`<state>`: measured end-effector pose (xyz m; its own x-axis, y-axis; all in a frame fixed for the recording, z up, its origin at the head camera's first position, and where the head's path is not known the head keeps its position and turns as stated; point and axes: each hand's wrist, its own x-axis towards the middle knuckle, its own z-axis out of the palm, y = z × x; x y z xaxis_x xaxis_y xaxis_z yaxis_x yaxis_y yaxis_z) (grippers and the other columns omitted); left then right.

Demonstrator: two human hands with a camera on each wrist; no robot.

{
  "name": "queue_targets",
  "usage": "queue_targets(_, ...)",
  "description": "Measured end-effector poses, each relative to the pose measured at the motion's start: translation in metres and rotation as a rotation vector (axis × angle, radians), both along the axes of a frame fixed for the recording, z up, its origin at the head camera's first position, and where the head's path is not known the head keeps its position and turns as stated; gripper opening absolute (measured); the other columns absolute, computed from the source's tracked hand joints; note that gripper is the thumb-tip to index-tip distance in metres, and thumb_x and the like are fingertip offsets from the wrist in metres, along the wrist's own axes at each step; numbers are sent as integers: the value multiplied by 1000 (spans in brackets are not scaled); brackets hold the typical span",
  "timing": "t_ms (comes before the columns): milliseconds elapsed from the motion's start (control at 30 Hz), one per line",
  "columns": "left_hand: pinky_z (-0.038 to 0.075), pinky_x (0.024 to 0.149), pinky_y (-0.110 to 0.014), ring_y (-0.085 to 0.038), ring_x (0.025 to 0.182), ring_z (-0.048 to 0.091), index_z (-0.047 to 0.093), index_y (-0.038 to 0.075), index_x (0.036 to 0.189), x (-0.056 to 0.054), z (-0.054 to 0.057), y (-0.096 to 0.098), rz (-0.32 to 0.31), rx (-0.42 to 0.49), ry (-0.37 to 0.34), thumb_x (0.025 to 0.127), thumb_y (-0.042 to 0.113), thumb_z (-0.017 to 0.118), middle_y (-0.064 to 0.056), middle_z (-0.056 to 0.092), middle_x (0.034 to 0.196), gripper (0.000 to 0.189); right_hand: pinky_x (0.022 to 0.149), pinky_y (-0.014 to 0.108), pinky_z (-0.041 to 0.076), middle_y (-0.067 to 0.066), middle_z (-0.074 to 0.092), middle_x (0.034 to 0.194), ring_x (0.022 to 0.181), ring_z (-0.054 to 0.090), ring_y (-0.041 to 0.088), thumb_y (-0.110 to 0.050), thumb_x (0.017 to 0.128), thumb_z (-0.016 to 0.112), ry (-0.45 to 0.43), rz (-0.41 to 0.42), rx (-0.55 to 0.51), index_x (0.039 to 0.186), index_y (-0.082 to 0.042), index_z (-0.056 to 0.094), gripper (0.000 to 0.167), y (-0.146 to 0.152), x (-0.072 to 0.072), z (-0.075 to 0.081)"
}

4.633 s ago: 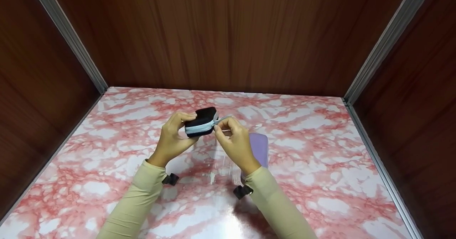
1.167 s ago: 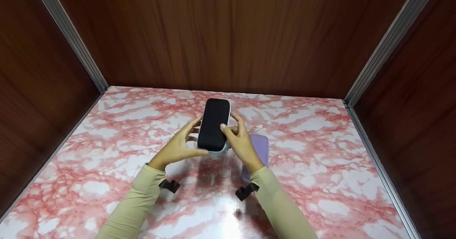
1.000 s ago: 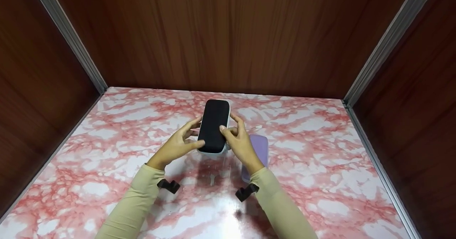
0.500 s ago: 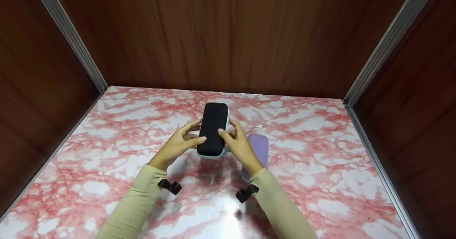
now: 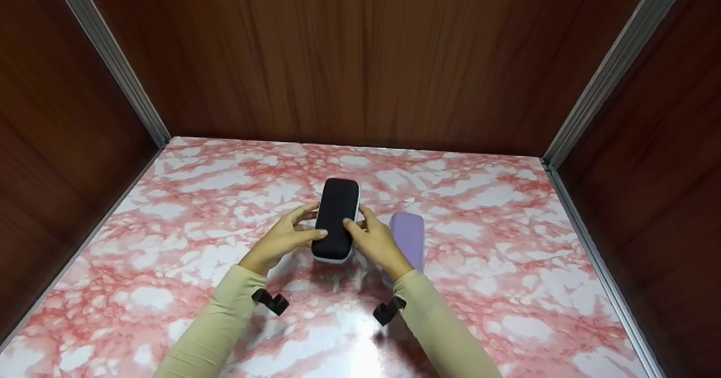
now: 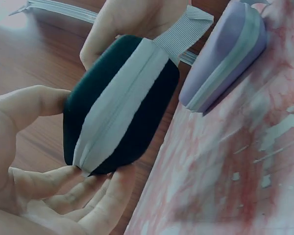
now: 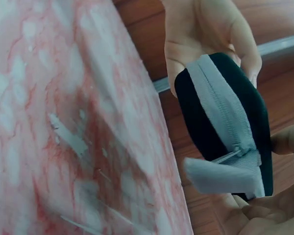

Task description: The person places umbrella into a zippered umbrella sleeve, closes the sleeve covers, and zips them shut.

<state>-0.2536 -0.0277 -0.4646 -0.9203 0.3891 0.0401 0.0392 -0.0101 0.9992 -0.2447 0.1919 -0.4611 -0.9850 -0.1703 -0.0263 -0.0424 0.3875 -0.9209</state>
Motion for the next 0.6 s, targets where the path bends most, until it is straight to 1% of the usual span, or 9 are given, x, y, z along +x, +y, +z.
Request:
queue_targets(100,55,74,-33,-29,104,64,35,2,153,1,-5,0,-11,-3,-13,86,12,74,-20,49,139,78,73,32,52,20,62,121,85,62,19,-34,103,53,-3,13,47,156,-2,29,66,-1,0,-5)
queue_targets(167,55,72,-32,-29,104,64,35,1,153,1,-7,0,-15,-1,-27,86,10,74,-21,48,139,78,69,31,51,19,61,117,82,61,19,-31,103,52,8,34,66,156,0,29,65,-2,0,-7)
queue_targets(233,56,73,-31,-30,105,64,35,1,153,2,-10,1,-19,10,-46,86,8,73,-21,47,139,78,67,31,50,18,60,113,82,59,20,-26,103,51,35,51,101,155,3,29,63,-3,-2,-11)
queue_targets(333,57,77,-34,-30,107,63,34,-1,153,2,-15,2,-24,23,-73,86,6,72,-22,46,140,78,63,30,49,18,59,104,76,58,20,-17,100,50,53,68,110,153,8,28,62,-5,-2,-15)
queue_targets(400,57,80,-36,-31,110,62,32,-2,153,3,-18,3,-21,30,-95,86,6,72,-23,45,141,79,61,29,49,16,58,101,74,57,18,-16,100,51,57,66,123,151,10,31,61,-6,-2,-17)
queue_targets(433,57,81,-36,-31,112,61,31,-2,153,3,-19,3,-17,30,-107,86,6,72,-23,44,142,79,58,28,48,15,57,99,70,56,17,-15,100,51,56,69,121,151,10,31,61,-6,-2,-19)
queue_targets(500,57,81,-37,-32,113,60,30,-3,153,4,-22,2,-8,16,-114,86,6,72,-23,43,142,80,53,27,45,14,56,95,62,53,15,-14,100,51,51,80,123,150,11,32,59,-7,-2,-22)
queue_targets(600,58,80,-37,-33,116,58,31,-3,153,4,-26,2,4,-19,-114,86,6,72,-24,44,141,79,48,25,43,13,56,92,54,50,11,-13,101,51,55,93,148,148,13,33,57,-8,-2,-27)
